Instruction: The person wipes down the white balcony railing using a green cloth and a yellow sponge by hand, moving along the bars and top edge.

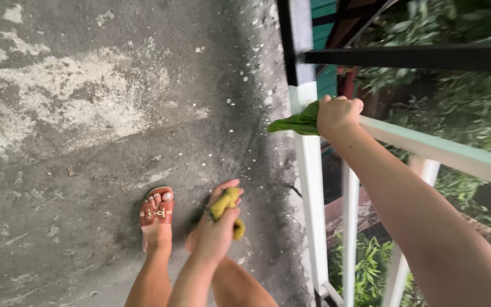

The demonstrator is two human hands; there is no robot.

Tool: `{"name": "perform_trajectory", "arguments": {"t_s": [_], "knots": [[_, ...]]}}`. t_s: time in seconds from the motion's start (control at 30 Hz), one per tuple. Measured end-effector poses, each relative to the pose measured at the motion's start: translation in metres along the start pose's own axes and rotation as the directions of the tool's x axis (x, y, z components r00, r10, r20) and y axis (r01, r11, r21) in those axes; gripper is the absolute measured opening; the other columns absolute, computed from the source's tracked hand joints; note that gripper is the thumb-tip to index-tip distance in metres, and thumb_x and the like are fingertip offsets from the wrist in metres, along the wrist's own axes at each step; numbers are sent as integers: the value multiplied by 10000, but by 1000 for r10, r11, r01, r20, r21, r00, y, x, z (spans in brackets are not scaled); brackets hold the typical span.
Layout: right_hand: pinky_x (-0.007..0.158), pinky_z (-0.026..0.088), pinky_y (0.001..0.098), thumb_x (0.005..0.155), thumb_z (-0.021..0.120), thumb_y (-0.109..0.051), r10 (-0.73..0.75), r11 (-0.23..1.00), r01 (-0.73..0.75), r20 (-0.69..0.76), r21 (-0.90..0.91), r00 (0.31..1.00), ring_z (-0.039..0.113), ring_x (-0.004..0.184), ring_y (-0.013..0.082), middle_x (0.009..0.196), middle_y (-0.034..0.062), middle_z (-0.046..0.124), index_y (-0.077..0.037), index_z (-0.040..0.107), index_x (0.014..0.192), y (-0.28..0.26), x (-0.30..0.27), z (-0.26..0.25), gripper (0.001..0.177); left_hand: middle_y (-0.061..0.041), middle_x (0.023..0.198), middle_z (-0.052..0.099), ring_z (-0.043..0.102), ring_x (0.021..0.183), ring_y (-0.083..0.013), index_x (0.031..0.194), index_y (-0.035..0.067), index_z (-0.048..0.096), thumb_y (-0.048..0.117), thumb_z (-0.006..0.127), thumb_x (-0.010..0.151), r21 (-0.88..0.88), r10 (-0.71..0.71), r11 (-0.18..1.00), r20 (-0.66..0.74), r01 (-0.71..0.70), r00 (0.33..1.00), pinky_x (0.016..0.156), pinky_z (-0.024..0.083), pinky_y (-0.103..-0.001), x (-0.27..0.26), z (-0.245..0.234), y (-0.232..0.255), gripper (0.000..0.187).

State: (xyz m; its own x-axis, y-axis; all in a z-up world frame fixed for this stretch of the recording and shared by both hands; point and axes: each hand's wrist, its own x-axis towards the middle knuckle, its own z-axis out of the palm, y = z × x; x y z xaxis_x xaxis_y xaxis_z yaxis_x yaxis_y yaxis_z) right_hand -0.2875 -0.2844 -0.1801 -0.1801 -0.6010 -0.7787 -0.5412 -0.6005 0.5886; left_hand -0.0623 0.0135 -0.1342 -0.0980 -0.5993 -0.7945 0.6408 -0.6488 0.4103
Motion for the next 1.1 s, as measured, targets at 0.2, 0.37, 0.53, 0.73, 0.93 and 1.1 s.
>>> {"name": "perform_trajectory", "arguments": {"t_s": [0.2, 0.37, 0.53, 0.73, 0.93, 1.1], "knots": [[872, 541, 489, 946, 576, -253, 40, 999, -36, -109, 35, 993, 742, 999, 294, 1119, 111, 739, -98, 606, 1248, 84, -129, -45, 341, -100, 1263, 650, 603, 1131, -169, 1369, 69, 569, 14, 483, 853, -119, 7, 993, -12, -8, 1000, 1021, 472, -315, -50, -1, 29, 526], [849, 606, 449, 948, 558, -271, 76, 993, -70, -66, 98, 995, 774, 1019, 290, 1108, 84, 791, -123, 657, 1237, 142, -197, -74, 339, -92, 1321, 633, 594, 1144, -175, 1346, 14, 586, 13, 474, 861, -169, 83, 982, -22, -85, 996, 1042, 462, -319, -93, 2, 75, 497], [1016, 481, 622, 951, 580, -314, 54, 995, -43, 123, -87, 991, 705, 1149, 350, 1284, 116, 703, -138, 721, 1262, 104, -140, -74, 385, -107, 1284, 642, 614, 1226, -172, 1393, 64, 540, 40, 478, 870, -248, 39, 968, -22, -43, 999, 1080, 449, -306, -100, 9, 104, 527], [807, 518, 483, 900, 654, -228, -21, 997, 14, -81, -78, 997, 761, 995, 276, 1092, 53, 804, -164, 814, 1076, 31, -49, -27, 247, -102, 1288, 643, 604, 1176, -193, 1410, 53, 539, 34, 473, 866, -93, 138, 987, 73, -131, 988, 1026, 465, -328, -89, 18, 92, 549], [740, 498, 429, 845, 709, -239, 17, 1000, -15, -89, 25, 996, 741, 943, 252, 1033, 24, 791, -183, 808, 1013, 85, -101, -33, 203, -113, 1285, 655, 603, 1157, -186, 1394, 24, 547, 6, 477, 858, -59, 154, 987, 115, -148, 981, 1054, 461, -326, -123, 23, 99, 541], [727, 494, 438, 875, 685, -226, 50, 998, -48, -107, 28, 993, 753, 902, 230, 1001, 9, 797, -183, 809, 995, 147, -190, -67, 178, -96, 1291, 617, 594, 1199, -167, 1385, 26, 521, 24, 488, 899, -109, 167, 982, 136, -153, 976, 1087, 441, -329, -166, 43, 122, 487]]}}
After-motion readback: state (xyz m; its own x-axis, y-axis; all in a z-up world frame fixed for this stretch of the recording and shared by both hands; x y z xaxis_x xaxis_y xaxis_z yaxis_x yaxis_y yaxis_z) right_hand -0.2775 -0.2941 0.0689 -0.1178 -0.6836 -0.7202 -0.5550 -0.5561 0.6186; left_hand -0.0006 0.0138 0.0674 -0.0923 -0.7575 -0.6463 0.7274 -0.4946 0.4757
